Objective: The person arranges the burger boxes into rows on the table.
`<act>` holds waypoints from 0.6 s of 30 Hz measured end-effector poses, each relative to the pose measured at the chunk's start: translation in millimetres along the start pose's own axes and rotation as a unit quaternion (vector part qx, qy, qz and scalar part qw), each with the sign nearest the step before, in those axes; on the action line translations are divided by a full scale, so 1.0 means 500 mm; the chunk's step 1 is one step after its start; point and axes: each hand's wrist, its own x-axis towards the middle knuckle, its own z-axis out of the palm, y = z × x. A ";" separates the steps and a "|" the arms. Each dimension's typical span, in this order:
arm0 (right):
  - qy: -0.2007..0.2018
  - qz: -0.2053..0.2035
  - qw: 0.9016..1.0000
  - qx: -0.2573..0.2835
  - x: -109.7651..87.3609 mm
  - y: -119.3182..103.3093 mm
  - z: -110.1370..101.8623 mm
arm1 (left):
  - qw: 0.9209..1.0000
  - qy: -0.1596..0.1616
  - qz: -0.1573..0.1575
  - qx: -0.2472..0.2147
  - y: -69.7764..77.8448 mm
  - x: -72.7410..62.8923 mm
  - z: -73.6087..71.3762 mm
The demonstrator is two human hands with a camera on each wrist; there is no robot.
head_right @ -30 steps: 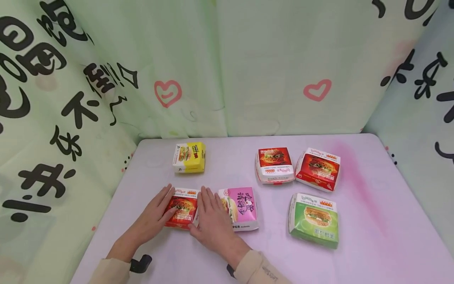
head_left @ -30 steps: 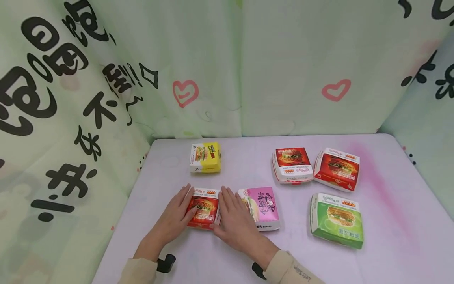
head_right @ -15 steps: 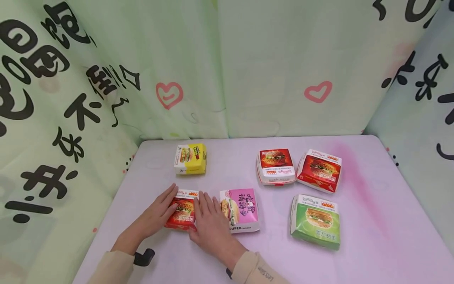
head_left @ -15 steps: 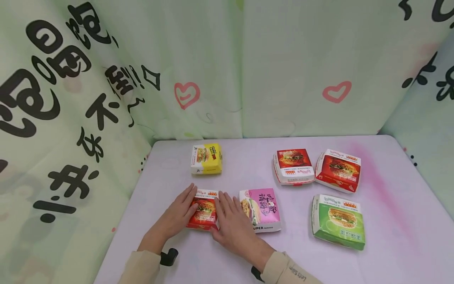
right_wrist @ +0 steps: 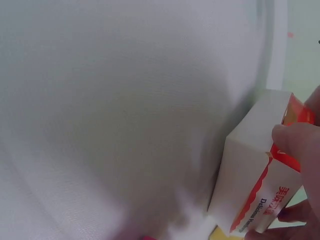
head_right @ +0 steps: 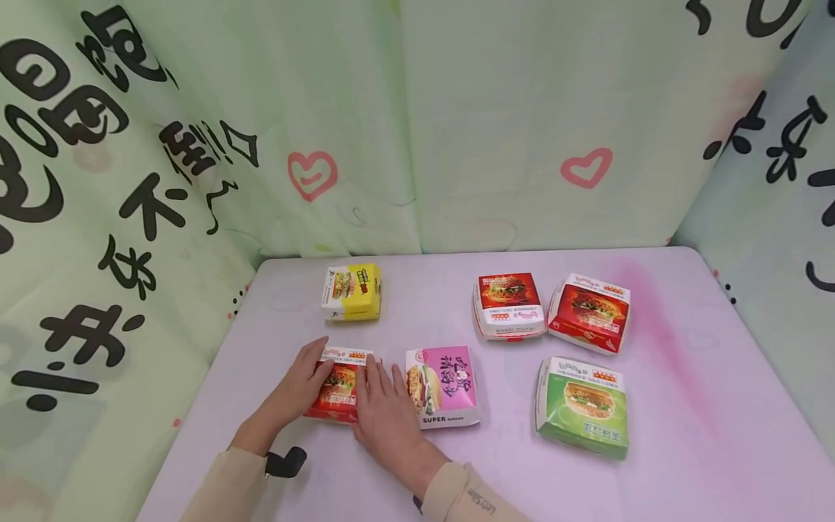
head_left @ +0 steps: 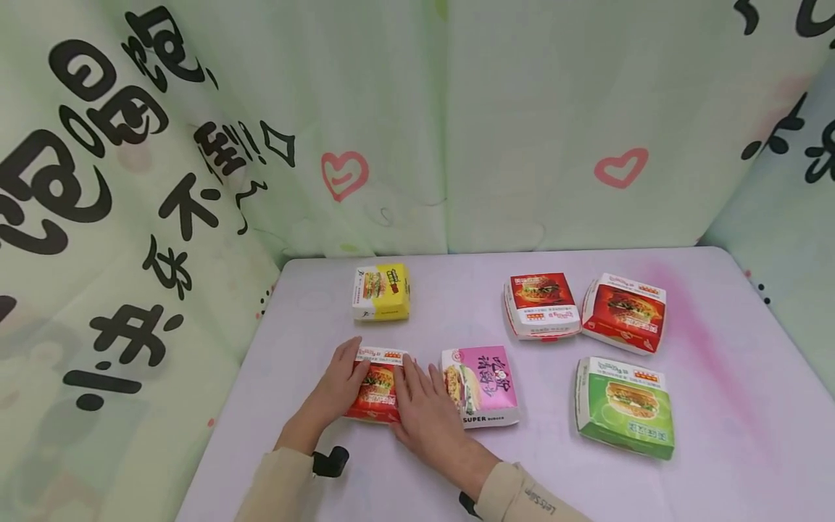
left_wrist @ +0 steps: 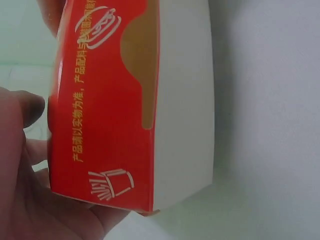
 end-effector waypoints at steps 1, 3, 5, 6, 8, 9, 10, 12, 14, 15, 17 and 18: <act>0.003 0.000 1.000 -0.002 0.000 -0.001 0.001 | 1.000 0.003 -0.007 -0.008 0.001 0.002 0.001; 0.007 0.001 1.000 -0.005 -0.001 -0.001 0.003 | 1.000 0.005 -0.015 -0.010 0.005 0.004 0.002; 0.011 0.000 1.000 -0.006 -0.001 -0.003 0.004 | 1.000 0.003 -0.016 -0.006 0.009 0.002 0.000; 0.013 -0.001 1.000 -0.005 -0.001 -0.004 0.004 | 1.000 0.002 -0.017 -0.001 0.010 0.001 -0.001; 0.015 -0.005 1.000 -0.003 -0.002 -0.006 0.003 | 1.000 0.000 -0.021 0.008 0.013 -0.004 -0.006; 0.017 -0.008 1.000 -0.002 -0.003 -0.006 0.002 | 1.000 0.001 -0.022 0.013 0.015 -0.006 -0.008; 0.019 -0.010 1.000 -0.001 -0.003 -0.007 0.000 | 1.000 0.003 -0.024 0.019 0.016 -0.008 -0.011; 0.022 -0.015 1.000 0.005 -0.002 -0.007 -0.002 | 0.999 0.009 -0.029 0.025 0.019 -0.012 -0.018; 0.023 -0.018 1.000 0.011 -0.001 -0.007 -0.005 | 0.999 0.016 -0.031 0.030 0.022 -0.014 -0.024; 0.024 -0.019 0.999 0.014 0.000 -0.006 -0.006 | 0.999 0.021 -0.032 0.029 0.022 -0.015 -0.028; 0.026 -0.019 0.999 0.016 0.001 -0.004 -0.010 | 0.999 0.027 -0.036 0.027 0.024 -0.017 -0.034; 0.028 -0.019 0.999 0.015 0.002 -0.002 -0.011 | 0.998 0.030 -0.038 0.027 0.024 -0.018 -0.037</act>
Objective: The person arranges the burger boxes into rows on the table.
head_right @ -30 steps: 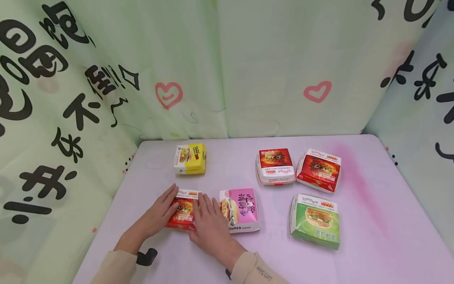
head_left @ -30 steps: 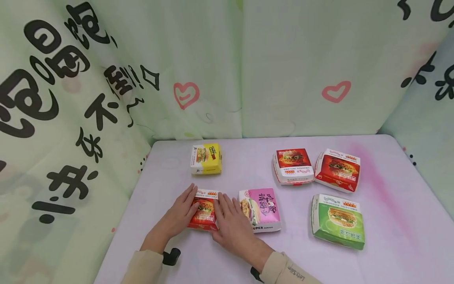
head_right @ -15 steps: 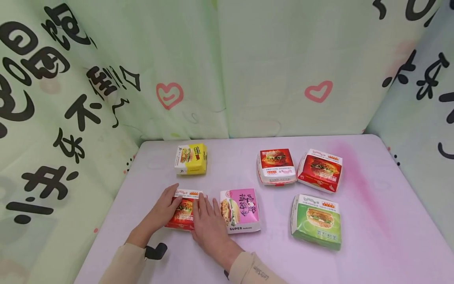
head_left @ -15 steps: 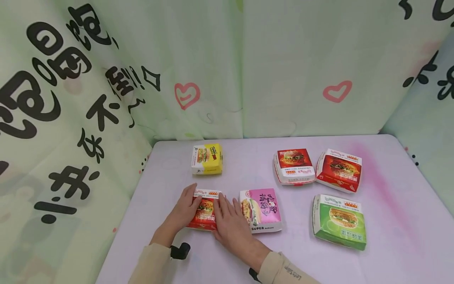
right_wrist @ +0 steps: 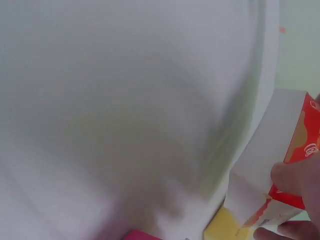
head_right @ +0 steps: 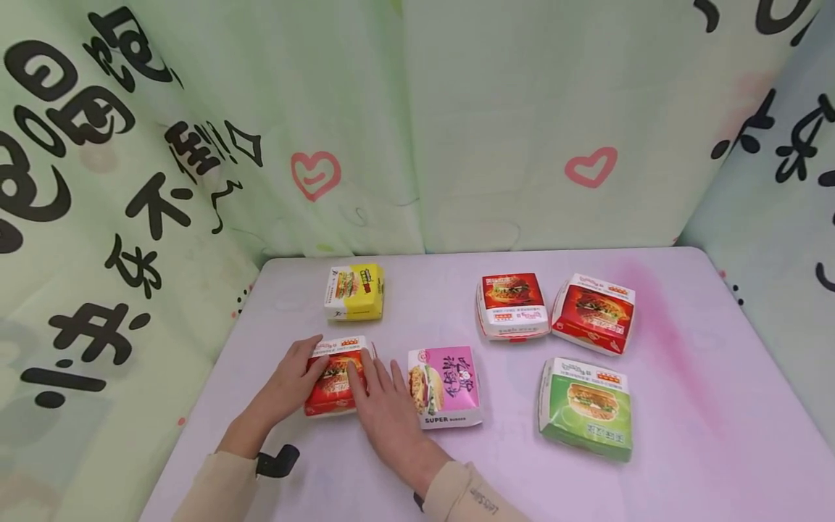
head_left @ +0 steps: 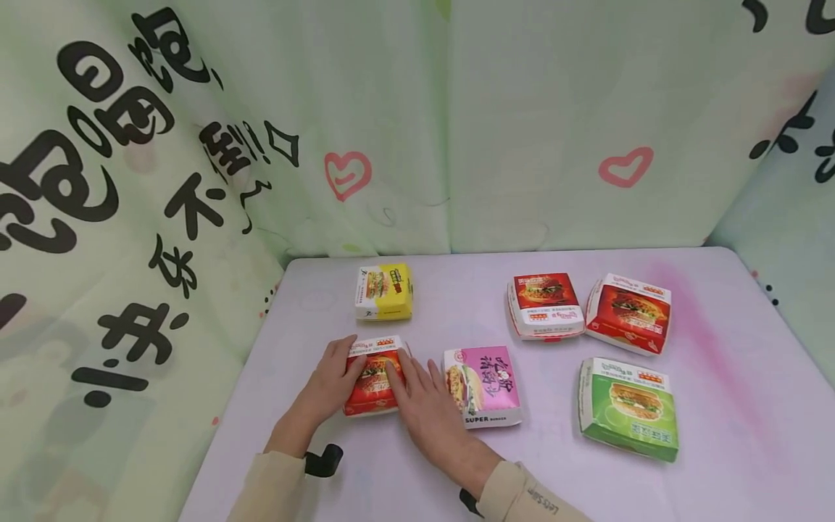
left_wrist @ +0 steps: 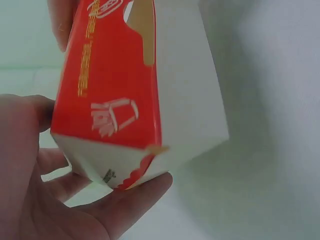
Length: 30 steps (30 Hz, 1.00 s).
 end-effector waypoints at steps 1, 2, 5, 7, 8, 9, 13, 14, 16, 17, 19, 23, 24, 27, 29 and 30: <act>0.002 0.000 1.000 -0.003 0.000 0.001 -0.002 | 1.000 0.003 0.001 0.000 0.000 0.000 -0.002; 0.005 0.001 1.000 -0.004 0.001 0.003 -0.004 | 1.000 0.005 -0.001 -0.004 -0.001 -0.001 -0.003; 0.007 0.002 1.000 0.005 0.003 0.005 -0.009 | 1.000 0.004 -0.001 -0.008 -0.002 -0.003 -0.001; 0.005 0.003 1.000 0.022 0.004 0.005 -0.011 | 1.000 -0.002 0.001 -0.006 -0.003 -0.004 0.004; 0.005 0.002 0.999 0.031 0.005 0.005 -0.012 | 1.000 -0.007 -0.002 -0.006 -0.004 -0.005 0.007; 0.003 0.002 0.999 0.038 0.005 0.005 -0.013 | 1.000 -0.009 0.001 -0.002 -0.004 -0.005 0.010; 0.004 -0.006 0.999 0.037 0.007 0.006 -0.010 | 1.000 -0.017 -0.001 0.003 -0.003 -0.006 0.016; 0.003 -0.006 0.999 0.036 0.007 0.006 -0.009 | 1.000 -0.020 0.000 0.003 -0.002 -0.007 0.016; -0.002 -0.002 0.999 0.036 0.007 0.006 -0.006 | 1.000 -0.026 0.003 0.002 0.000 -0.008 0.015; -0.007 0.003 0.999 0.038 0.007 0.005 -0.005 | 1.000 -0.030 0.008 0.002 0.001 -0.008 0.014; -0.018 0.015 0.999 0.047 0.009 0.002 -0.003 | 0.999 -0.042 0.015 -0.002 0.004 -0.009 0.012; -0.049 0.042 0.996 0.058 0.013 -0.009 -0.002 | 0.998 -0.063 0.028 -0.002 0.008 -0.012 0.007; -0.055 0.048 0.996 0.058 0.015 -0.012 -0.002 | 0.997 -0.068 0.028 0.000 0.008 -0.012 0.006; -0.064 0.060 0.995 0.057 0.016 -0.018 0.001 | 0.996 -0.078 0.029 0.013 0.009 -0.016 0.005; -0.057 0.063 0.995 0.054 0.016 -0.019 0.005 | 0.996 -0.080 0.029 0.018 0.010 -0.019 0.004; -0.049 0.063 0.995 0.054 0.016 -0.019 0.007 | 0.996 -0.081 0.028 0.020 0.011 -0.021 0.003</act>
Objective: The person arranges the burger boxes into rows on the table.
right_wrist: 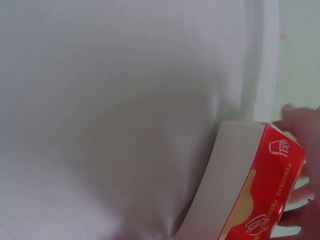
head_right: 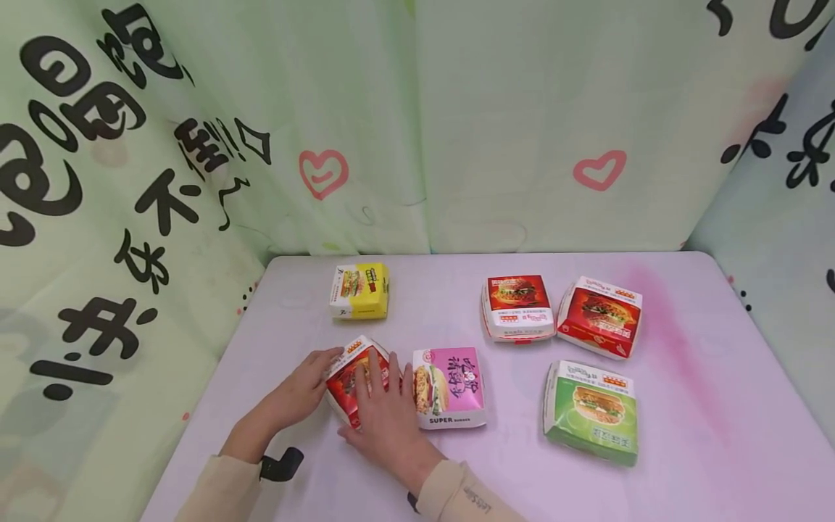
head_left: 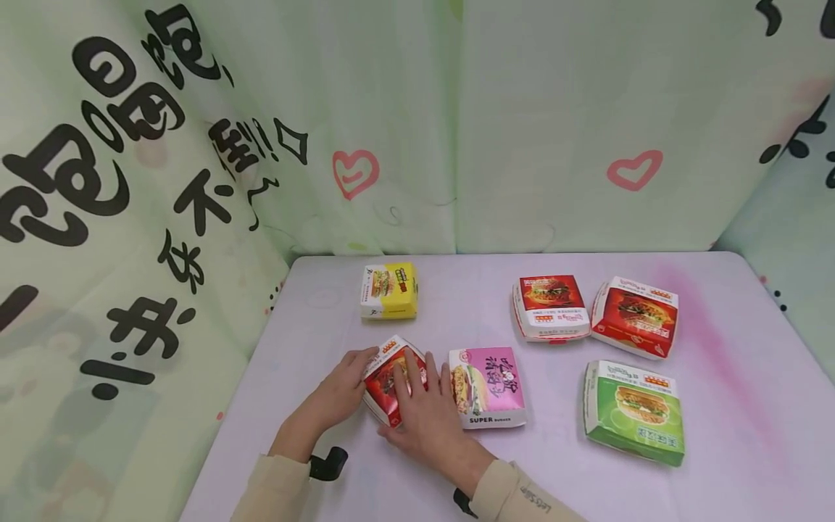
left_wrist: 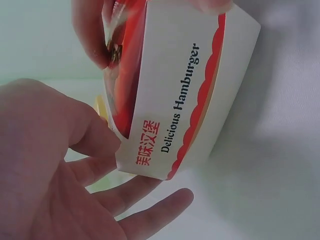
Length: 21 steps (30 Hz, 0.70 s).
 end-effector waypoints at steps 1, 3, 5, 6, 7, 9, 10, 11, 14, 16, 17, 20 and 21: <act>0.009 -0.002 1.000 0.002 0.000 0.001 0.002 | 1.000 -0.001 0.001 0.001 0.002 -0.002 -0.001; 0.026 -0.010 1.000 0.007 -0.001 0.005 0.004 | 1.000 -0.001 0.003 0.001 0.005 -0.005 -0.004; 0.039 -0.021 0.999 0.016 -0.001 0.009 0.003 | 1.000 -0.004 0.007 0.004 0.008 -0.009 -0.007; 0.041 -0.029 0.999 0.018 -0.002 0.011 0.002 | 1.000 -0.004 0.014 0.010 0.009 -0.011 -0.009; 0.043 -0.038 0.998 0.020 -0.002 0.013 0.001 | 1.000 -0.004 0.020 0.015 0.009 -0.012 -0.011; 0.042 -0.059 0.997 0.019 -0.004 0.017 -0.003 | 0.999 -0.006 0.036 0.036 0.009 -0.014 -0.015; 0.039 -0.069 0.997 0.020 -0.004 0.019 -0.005 | 0.998 -0.007 0.043 0.051 0.008 -0.014 -0.016; 0.037 -0.079 0.996 0.020 -0.005 0.021 -0.007 | 0.996 -0.008 0.051 0.070 0.005 -0.014 -0.018; 0.031 -0.108 0.993 0.018 -0.005 0.025 -0.012 | 0.988 -0.012 0.072 0.135 -0.003 -0.015 -0.023; 0.032 -0.123 0.992 0.018 -0.004 0.028 -0.014 | 0.980 -0.016 0.086 0.181 -0.010 -0.016 -0.028; 0.034 -0.130 0.991 0.017 -0.004 0.030 -0.015 | 0.975 -0.019 0.092 0.201 -0.013 -0.018 -0.030; 0.039 -0.144 0.989 0.017 -0.003 0.034 -0.018 | 0.962 -0.030 0.105 0.248 -0.018 -0.022 -0.036; 0.039 -0.147 0.988 0.017 -0.003 0.035 -0.020 | 0.960 -0.034 0.108 0.258 -0.019 -0.023 -0.037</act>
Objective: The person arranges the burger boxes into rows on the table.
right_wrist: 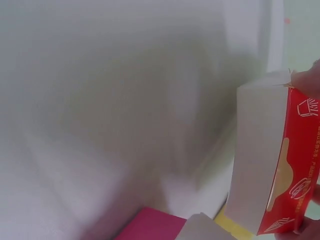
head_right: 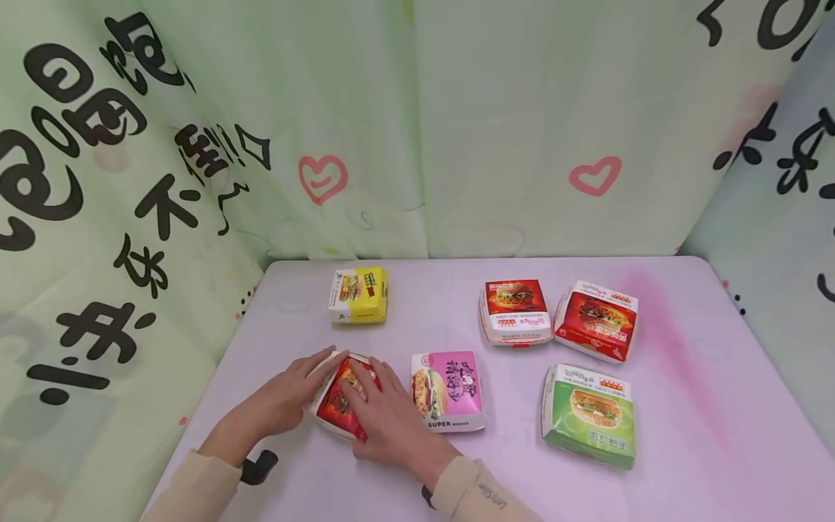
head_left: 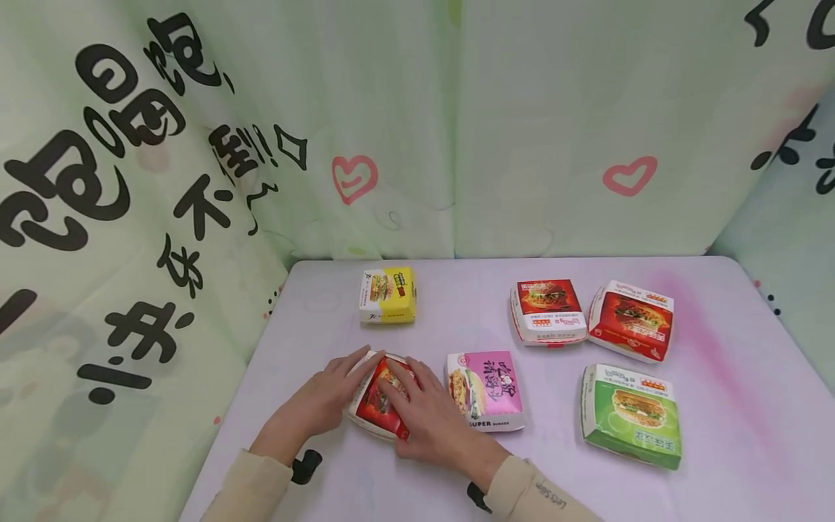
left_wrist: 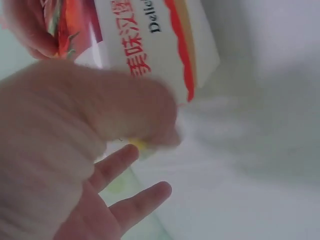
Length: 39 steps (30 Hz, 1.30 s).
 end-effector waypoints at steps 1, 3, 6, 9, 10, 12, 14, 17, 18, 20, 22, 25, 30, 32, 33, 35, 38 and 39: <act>0.000 -0.003 1.000 0.001 0.000 0.001 -0.001 | 1.000 -0.001 0.004 0.007 -0.001 -0.002 0.000; -0.003 -0.008 1.000 0.004 -0.001 0.003 -0.004 | 1.000 -0.001 0.013 0.018 -0.002 -0.004 0.001; -0.007 -0.018 1.000 0.011 -0.002 0.006 -0.006 | 0.999 0.015 0.035 0.032 -0.003 -0.003 0.004; -0.005 -0.030 0.999 0.016 -0.001 0.008 -0.006 | 0.997 0.028 0.055 0.043 -0.002 -0.001 0.004; -0.002 -0.035 0.999 0.018 -0.001 0.009 -0.006 | 0.997 0.032 0.062 0.046 -0.001 0.001 0.004; 0.002 -0.042 0.999 0.021 -0.001 0.011 -0.006 | 0.996 0.039 0.071 0.048 0.000 0.002 0.003; 0.006 -0.044 0.999 0.025 -0.001 0.012 -0.007 | 0.995 0.050 0.074 0.048 0.001 0.002 0.003; 0.006 -0.030 0.999 0.026 0.000 0.014 -0.008 | 0.995 0.067 0.064 0.032 0.001 -0.001 0.003; 0.005 -0.022 0.999 0.025 0.000 0.014 -0.009 | 0.996 0.070 0.055 0.024 0.001 -0.002 0.004; 0.003 -0.006 1.000 0.022 0.001 0.014 -0.010 | 0.997 0.074 0.033 0.006 0.001 -0.005 0.006; 0.002 0.010 1.000 0.017 0.001 0.014 -0.012 | 0.997 0.079 0.006 -0.011 0.001 -0.008 0.008; 0.009 0.027 1.000 0.011 0.001 0.014 -0.014 | 0.995 0.093 -0.027 -0.025 0.003 -0.013 0.012; 0.033 0.039 0.999 0.015 -0.001 0.013 -0.015 | 0.989 0.128 -0.070 -0.032 0.013 -0.016 0.014; 0.041 0.043 0.998 0.022 -0.002 0.012 -0.015 | 0.986 0.142 -0.084 -0.035 0.020 -0.015 0.014; 0.045 0.046 0.997 0.029 -0.002 0.012 -0.016 | 0.984 0.149 -0.088 -0.036 0.025 -0.015 0.014; 0.047 0.058 0.996 0.048 -0.003 0.011 -0.017 | 0.982 0.164 -0.090 -0.028 0.032 -0.013 0.015; 0.045 0.078 0.993 0.075 -0.004 0.009 -0.017 | 0.979 0.183 -0.093 -0.012 0.043 -0.011 0.019; 0.044 0.087 0.992 0.085 -0.004 0.008 -0.017 | 0.977 0.188 -0.095 -0.006 0.047 -0.011 0.021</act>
